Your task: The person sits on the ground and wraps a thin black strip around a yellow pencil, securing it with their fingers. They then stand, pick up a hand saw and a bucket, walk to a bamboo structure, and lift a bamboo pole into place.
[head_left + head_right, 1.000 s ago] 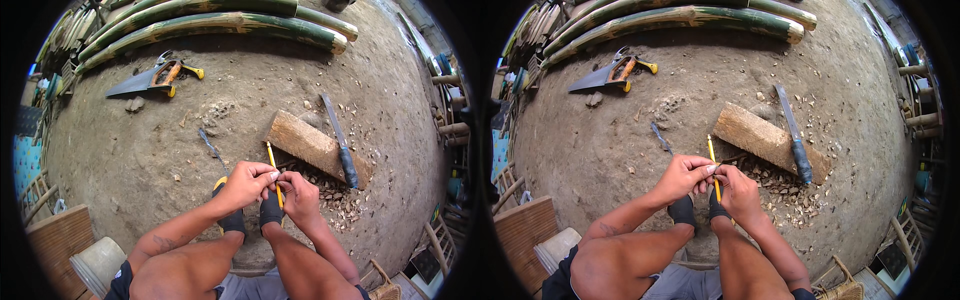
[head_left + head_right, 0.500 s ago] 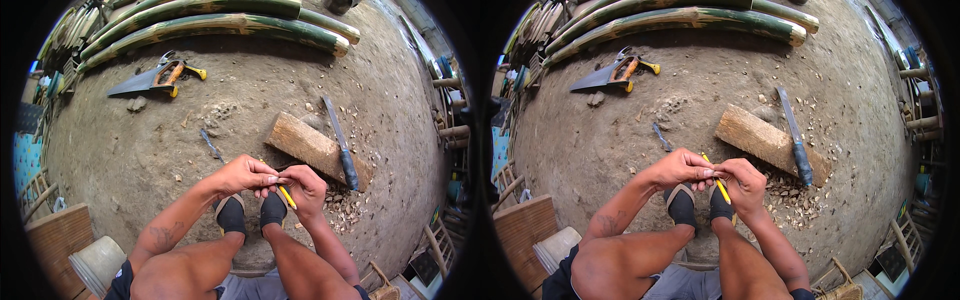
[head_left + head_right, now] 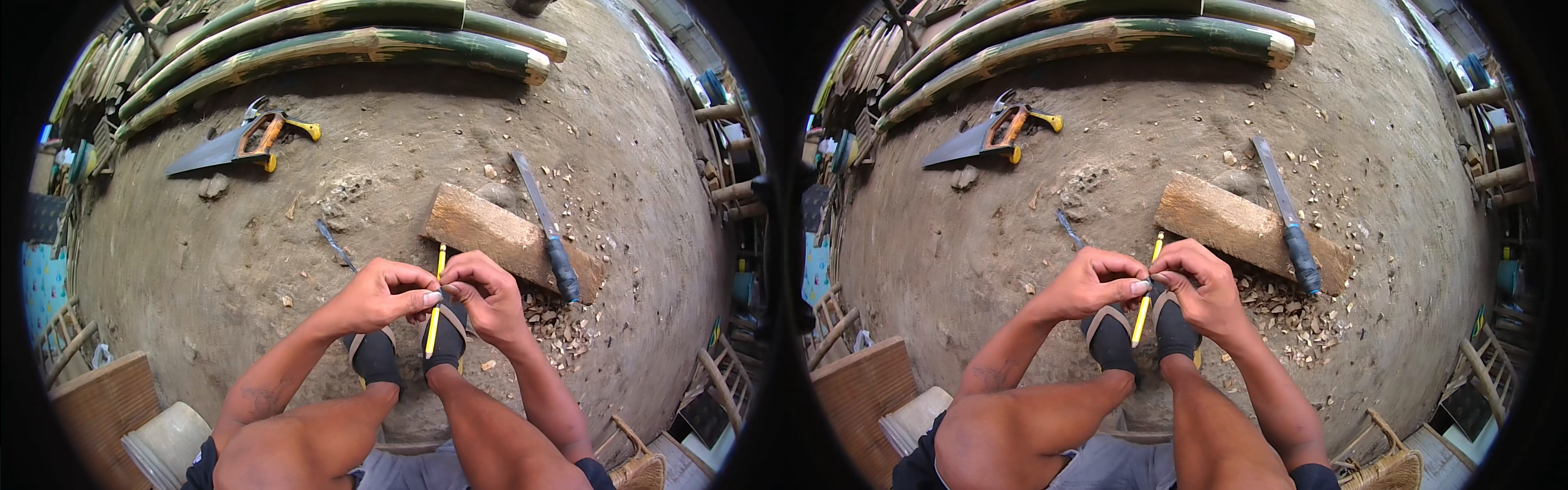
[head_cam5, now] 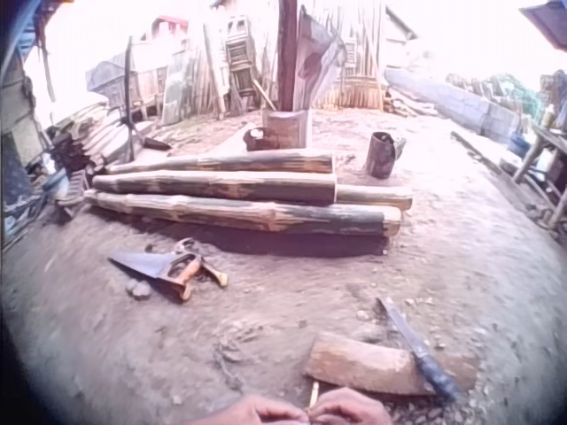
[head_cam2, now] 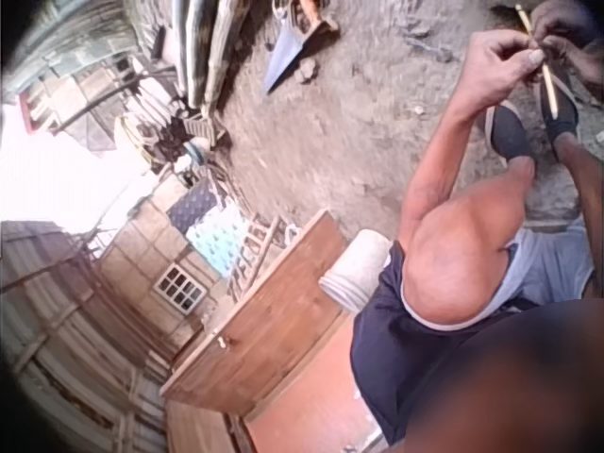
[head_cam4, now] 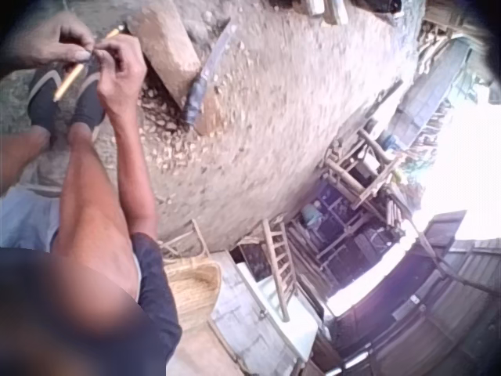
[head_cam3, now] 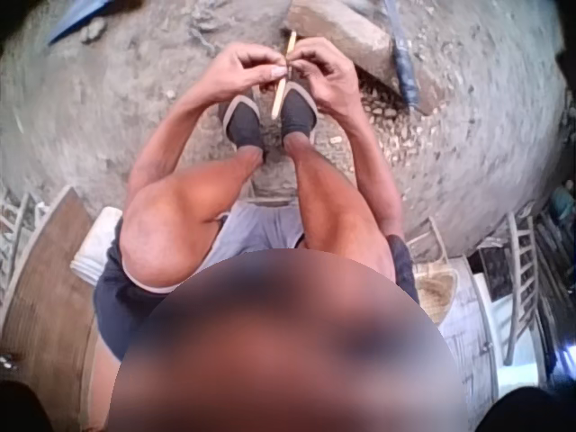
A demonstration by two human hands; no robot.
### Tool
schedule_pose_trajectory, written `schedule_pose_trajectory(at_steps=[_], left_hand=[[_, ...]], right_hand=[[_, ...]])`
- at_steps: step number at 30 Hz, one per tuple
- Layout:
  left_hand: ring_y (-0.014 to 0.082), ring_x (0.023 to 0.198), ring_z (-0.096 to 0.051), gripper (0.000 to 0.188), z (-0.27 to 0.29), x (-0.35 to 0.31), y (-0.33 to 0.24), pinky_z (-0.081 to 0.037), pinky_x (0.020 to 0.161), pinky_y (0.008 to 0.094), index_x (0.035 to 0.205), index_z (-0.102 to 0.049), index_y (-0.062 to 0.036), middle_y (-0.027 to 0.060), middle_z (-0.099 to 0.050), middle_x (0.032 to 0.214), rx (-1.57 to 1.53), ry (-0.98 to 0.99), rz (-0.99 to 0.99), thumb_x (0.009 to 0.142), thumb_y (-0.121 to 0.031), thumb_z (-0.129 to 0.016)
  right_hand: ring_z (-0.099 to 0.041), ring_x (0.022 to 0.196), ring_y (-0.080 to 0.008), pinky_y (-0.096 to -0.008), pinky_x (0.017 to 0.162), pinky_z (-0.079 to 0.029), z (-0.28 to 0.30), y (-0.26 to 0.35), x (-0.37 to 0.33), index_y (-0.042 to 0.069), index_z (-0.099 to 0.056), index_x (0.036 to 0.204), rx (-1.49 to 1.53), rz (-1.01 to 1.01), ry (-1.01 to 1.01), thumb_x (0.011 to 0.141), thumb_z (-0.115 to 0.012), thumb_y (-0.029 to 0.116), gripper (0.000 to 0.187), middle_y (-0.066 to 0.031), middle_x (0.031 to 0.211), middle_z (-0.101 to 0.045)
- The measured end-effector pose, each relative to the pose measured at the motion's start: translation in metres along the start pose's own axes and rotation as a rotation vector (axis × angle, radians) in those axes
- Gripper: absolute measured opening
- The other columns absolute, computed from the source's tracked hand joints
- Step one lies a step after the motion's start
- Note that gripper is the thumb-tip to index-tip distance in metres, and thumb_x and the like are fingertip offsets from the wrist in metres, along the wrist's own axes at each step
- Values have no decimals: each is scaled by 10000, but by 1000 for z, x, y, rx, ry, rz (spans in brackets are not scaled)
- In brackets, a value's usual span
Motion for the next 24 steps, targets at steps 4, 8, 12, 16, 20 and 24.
schedule_pose_trajectory(at_steps=[4, 8, 12, 16, 20, 24], left_hand=[[77, 796, -645, 214, 1, -8, -19, -535, 683, 250, 1085, -696, 34, 42, -707, 904, 109, -82, -79, 967, -145, -697], [68, 783, -654, 147, 3, -15, -35, -534, 658, 240, 1009, -729, 36, 26, -715, 854, 290, -161, -109, 924, -83, -718], [105, 703, -668, 106, -3, -19, -56, -525, 617, 260, 954, -734, 17, 67, -709, 788, 666, -178, -288, 867, -42, -732], [220, 675, -687, 133, -17, -25, -71, -533, 603, 309, 967, -725, -13, 119, -694, 800, 913, -165, -541, 836, -27, -739], [270, 700, -690, 151, -20, -27, -71, -541, 607, 346, 975, -717, -19, 122, -701, 822, 957, -157, -566, 826, -20, -738], [279, 695, -686, 145, -20, -29, -72, -536, 599, 353, 957, -716, -25, 114, -699, 814, 980, -165, -564, 814, -30, -746]], right_hand=[[-674, 1028, -239, -340, 883, -522, 0, 8, 5, -8, -683, 999, 270, -54, 26, 901, -675, 21, 102, -136, 1084, -698], [-683, 939, -250, -347, 830, -533, 1, 20, 12, 1, -681, 1005, 53, 41, 106, 896, -693, 44, 118, -116, 962, -710], [-662, 877, -290, -369, 782, -528, 2, 33, 13, -3, -659, 995, -97, 227, 116, 889, -685, 30, 114, -134, 938, -679], [-650, 859, -304, -385, 780, -516, 3, 39, 12, -6, -627, 1035, -148, 227, 136, 880, -685, 36, 171, -144, 928, -654], [-674, 849, -271, -369, 792, -523, 6, 46, 12, 11, -656, 1053, -182, 150, 167, 862, -714, 47, 203, -117, 961, -695], [-668, 817, -288, -390, 755, -515, 6, 64, 8, 45, -653, 1046, -349, 335, 147, 846, -711, 42, 209, -109, 919, -687]])
Point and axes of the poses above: each hand's wrist, its own x-axis towards the middle knuckle, its own z-axis out of the back of the hand, y = z × x, the point moved 7 cm from there along x, towards the middle knuckle
